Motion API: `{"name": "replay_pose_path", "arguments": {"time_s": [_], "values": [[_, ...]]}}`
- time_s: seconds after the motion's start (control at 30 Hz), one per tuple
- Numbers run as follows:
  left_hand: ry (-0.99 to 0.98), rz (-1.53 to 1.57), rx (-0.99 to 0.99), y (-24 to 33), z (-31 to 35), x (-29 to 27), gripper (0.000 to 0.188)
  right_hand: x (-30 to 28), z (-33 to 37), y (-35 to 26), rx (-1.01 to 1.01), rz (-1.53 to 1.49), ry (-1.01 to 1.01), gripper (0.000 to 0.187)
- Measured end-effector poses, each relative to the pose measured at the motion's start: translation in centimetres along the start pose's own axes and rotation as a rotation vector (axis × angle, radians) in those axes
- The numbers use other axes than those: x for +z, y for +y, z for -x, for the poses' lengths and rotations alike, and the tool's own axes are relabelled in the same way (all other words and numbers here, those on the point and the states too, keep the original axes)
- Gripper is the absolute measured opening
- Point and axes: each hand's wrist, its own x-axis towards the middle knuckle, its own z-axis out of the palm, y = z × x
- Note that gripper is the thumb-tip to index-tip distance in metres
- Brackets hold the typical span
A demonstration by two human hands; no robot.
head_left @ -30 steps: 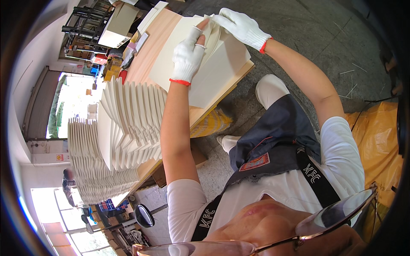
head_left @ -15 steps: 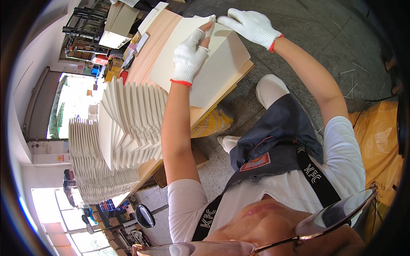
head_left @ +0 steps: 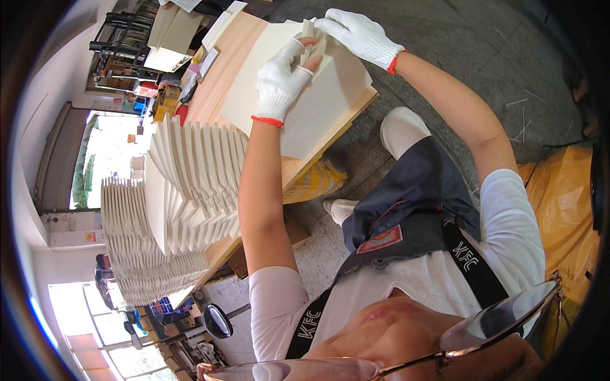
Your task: The person folds white cardboard sheets into boxes and stacks them on a wooden table.
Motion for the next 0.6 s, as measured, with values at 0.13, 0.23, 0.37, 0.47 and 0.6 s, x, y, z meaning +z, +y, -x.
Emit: {"name": "replay_pose_path", "arguments": {"time_s": [0.13, 0.23, 0.37, 0.47, 0.6], "values": [[0.065, 0.021, 0.092, -2.0, -0.6, 0.9, 0.038, 0.3, 0.2, -0.1, 0.002, -0.035, 0.023, 0.042], [0.046, 0.031, 0.093, -1.2, -0.6, 0.8, 0.038, 0.1, 0.4, 0.2, 0.019, -0.022, 0.044, 0.043], [0.174, -0.165, 0.313, -1.0, 0.0, 0.8, 0.041, -0.8, 0.4, 0.1, -0.042, 0.08, 0.052, 0.047], [0.222, -0.211, 0.332, -0.9, 0.1, 1.0, 0.044, -2.5, 0.8, 0.2, 0.098, 0.267, -0.066, 0.043], [0.187, -0.236, 0.288, -1.4, -0.1, 1.0, 0.042, -1.8, 1.4, -0.5, -0.061, 0.439, -0.147, 0.037]]}}
